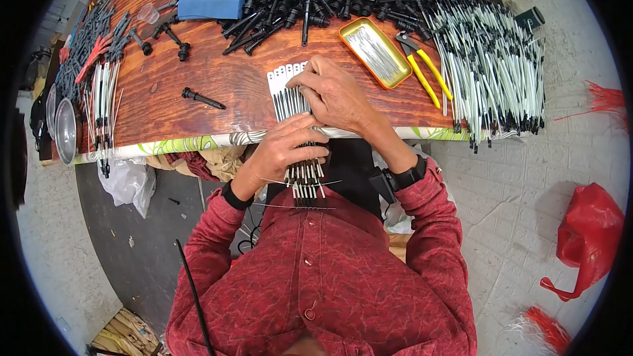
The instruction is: The person gathers white plastic rods and inserts them into a black plastic hub by hand. They then use yellow-handled shears to trim the ends of the rods while holding the assembly.
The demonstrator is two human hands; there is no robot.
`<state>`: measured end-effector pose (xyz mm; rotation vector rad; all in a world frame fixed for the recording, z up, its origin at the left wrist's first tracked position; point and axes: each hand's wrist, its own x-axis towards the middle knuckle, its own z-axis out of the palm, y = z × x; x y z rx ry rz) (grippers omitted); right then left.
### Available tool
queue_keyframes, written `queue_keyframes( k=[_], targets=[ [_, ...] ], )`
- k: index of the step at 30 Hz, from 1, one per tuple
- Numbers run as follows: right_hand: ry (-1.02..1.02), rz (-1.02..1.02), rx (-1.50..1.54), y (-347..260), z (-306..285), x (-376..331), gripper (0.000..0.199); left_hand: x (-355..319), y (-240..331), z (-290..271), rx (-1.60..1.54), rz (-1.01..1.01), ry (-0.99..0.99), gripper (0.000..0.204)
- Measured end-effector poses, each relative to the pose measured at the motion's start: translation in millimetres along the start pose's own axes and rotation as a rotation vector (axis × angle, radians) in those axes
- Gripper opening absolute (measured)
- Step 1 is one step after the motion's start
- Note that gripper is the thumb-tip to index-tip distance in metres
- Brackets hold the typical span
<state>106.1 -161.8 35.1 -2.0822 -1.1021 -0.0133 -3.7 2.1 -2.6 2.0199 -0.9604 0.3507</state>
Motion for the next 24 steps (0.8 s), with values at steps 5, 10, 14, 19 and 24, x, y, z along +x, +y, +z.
queue_keyframes(
  k=[5, 10, 14, 19, 24],
  targets=[
    [0.006, 0.067, 0.029, 1.3, -1.4, -3.1, 0.019, 1.5, 1.4, -3.1, 0.003, -0.004, -0.02, 0.038],
    [-0.002, 0.039, 0.016, 1.2, -1.9, -2.4, 0.017, 1.4, 2.4, -3.6, 0.012, -0.002, -0.012, 0.038],
    [0.004, 0.049, 0.012, 1.8, -1.8, -4.4, 0.016, 1.5, 2.1, -4.5, 0.013, -0.004, -0.012, 0.04],
    [0.023, 0.068, -0.018, -3.8, -2.5, -5.3, 0.016, 1.2, 2.2, -5.3, 0.019, -0.003, -0.012, 0.031],
    [0.044, 0.084, -0.048, -3.1, -0.9, -7.4, 0.016, -1.4, -2.4, -1.8, -0.004, 0.001, -0.019, 0.045]
  ],
)
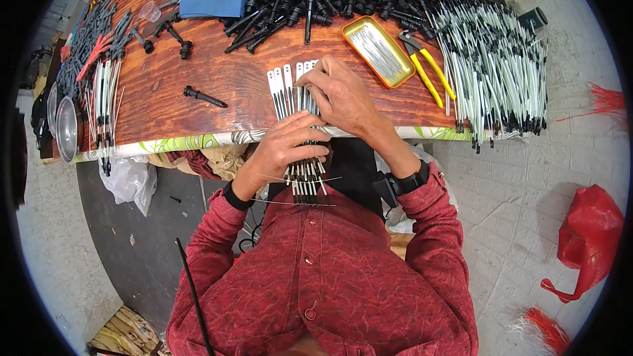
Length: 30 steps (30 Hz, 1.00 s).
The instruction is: The person gathers white plastic rods and inserts them into a black plastic hub by hand. They then use yellow-handled shears to trim the ends of the rods while holding the assembly.
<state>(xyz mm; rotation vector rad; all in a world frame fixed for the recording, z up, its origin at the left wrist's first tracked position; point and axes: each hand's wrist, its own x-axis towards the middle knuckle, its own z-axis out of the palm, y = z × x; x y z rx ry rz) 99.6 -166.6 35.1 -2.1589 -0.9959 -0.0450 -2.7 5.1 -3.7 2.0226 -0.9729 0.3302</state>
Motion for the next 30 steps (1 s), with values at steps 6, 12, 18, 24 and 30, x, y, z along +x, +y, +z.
queue_keyframes(
  k=[6, 12, 18, 24, 30],
  targets=[
    [0.0, -0.067, 0.015, 0, 4, 4, 0.015, 2, 2, -2, -0.003, -0.008, 0.004, 0.039],
    [-0.004, -0.124, 0.033, 0, 6, 9, 0.014, 3, 3, -3, 0.018, -0.022, -0.006, 0.029],
    [-0.032, -0.157, 0.042, 4, 4, 13, 0.013, 5, 2, -3, 0.017, -0.016, -0.006, 0.029],
    [-0.033, -0.151, 0.069, 3, 5, 12, 0.014, 3, 1, -2, 0.018, -0.001, 0.002, 0.029],
    [-0.013, -0.174, 0.021, 4, 8, 13, 0.018, 3, 2, -4, 0.006, -0.012, 0.006, 0.029]
  ],
)
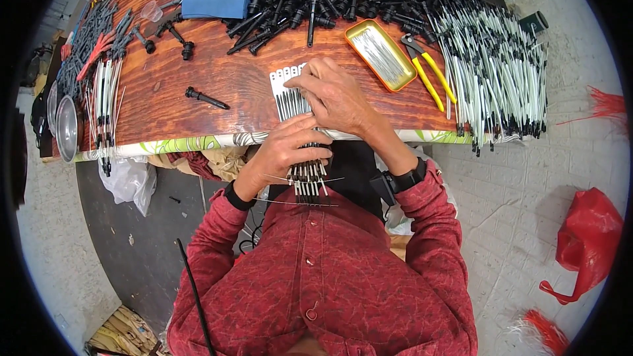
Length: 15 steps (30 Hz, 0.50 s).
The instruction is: The person gathers white plastic rods and inserts them into a black plastic hub by hand. They then use yellow-handled shears to trim the ends of the rods while holding the assembly.
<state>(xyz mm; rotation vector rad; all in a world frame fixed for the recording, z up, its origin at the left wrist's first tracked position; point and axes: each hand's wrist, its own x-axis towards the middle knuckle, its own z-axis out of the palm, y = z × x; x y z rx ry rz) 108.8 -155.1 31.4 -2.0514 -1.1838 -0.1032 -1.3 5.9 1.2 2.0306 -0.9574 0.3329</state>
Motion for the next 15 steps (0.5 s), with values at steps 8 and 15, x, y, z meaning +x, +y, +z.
queue_keyframes(
  k=[8, 15],
  targets=[
    [-0.065, 0.015, 0.024, 4.1, -0.7, -1.5, 0.017, -3.6, -1.8, 1.6, -0.024, 0.014, -0.022, 0.058],
    [-0.055, 0.04, 0.053, -1.1, 2.2, 2.2, 0.02, -2.9, -2.5, 0.2, -0.044, 0.001, -0.008, 0.058]
  ],
)
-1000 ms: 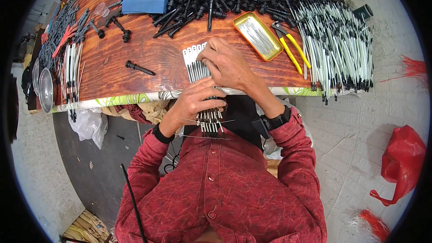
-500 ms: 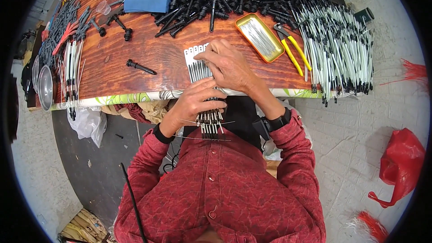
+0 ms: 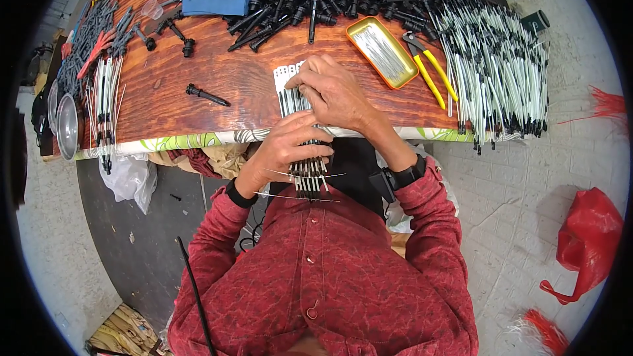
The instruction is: The person gathers white plastic rods and inserts them into a black plastic hub by hand. They then use yellow-handled shears to trim the ends of the rods while holding the assembly.
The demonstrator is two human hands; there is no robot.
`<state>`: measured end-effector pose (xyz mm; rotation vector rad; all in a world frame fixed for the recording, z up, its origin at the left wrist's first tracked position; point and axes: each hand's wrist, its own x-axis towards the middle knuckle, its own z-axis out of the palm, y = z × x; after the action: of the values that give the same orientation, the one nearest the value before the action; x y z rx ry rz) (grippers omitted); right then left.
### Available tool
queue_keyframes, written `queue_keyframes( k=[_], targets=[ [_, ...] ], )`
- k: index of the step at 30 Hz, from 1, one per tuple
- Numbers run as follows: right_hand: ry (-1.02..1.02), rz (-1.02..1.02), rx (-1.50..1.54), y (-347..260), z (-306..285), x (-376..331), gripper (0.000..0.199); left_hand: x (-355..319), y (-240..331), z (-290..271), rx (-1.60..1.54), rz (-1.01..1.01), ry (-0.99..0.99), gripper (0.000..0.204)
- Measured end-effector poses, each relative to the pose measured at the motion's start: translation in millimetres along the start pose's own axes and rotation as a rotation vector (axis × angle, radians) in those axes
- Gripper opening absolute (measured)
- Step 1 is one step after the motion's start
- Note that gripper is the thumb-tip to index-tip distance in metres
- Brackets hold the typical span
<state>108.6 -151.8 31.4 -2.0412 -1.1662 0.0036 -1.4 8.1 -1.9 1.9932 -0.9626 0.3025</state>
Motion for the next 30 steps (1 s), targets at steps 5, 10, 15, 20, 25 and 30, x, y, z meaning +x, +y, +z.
queue_keyframes(
  k=[5, 10, 15, 20, 25, 30],
  targets=[
    [0.006, -0.01, 0.008, 2.1, -0.7, -2.3, 0.018, -0.5, -0.3, 0.9, 0.003, 0.016, 0.002, 0.057],
    [-0.02, -0.027, -0.033, 0.3, 1.7, 0.4, 0.018, -0.8, -0.9, 1.7, -0.017, 0.007, -0.001, 0.058],
    [0.001, -0.051, -0.033, 1.9, 2.6, 0.5, 0.015, -0.5, -0.3, 0.4, -0.016, 0.01, -0.006, 0.06],
    [0.008, -0.079, -0.08, -1.0, 2.0, 2.9, 0.012, -1.2, 0.2, 0.9, -0.027, -0.002, -0.014, 0.061],
    [-0.028, -0.099, -0.17, -6.0, -1.7, 4.2, 0.017, -2.9, -1.8, 1.9, -0.031, -0.009, -0.028, 0.061],
    [-0.025, -0.12, -0.101, -0.5, 1.5, 4.7, 0.015, -3.1, -1.6, 3.2, -0.027, 0.009, -0.009, 0.061]
  ],
)
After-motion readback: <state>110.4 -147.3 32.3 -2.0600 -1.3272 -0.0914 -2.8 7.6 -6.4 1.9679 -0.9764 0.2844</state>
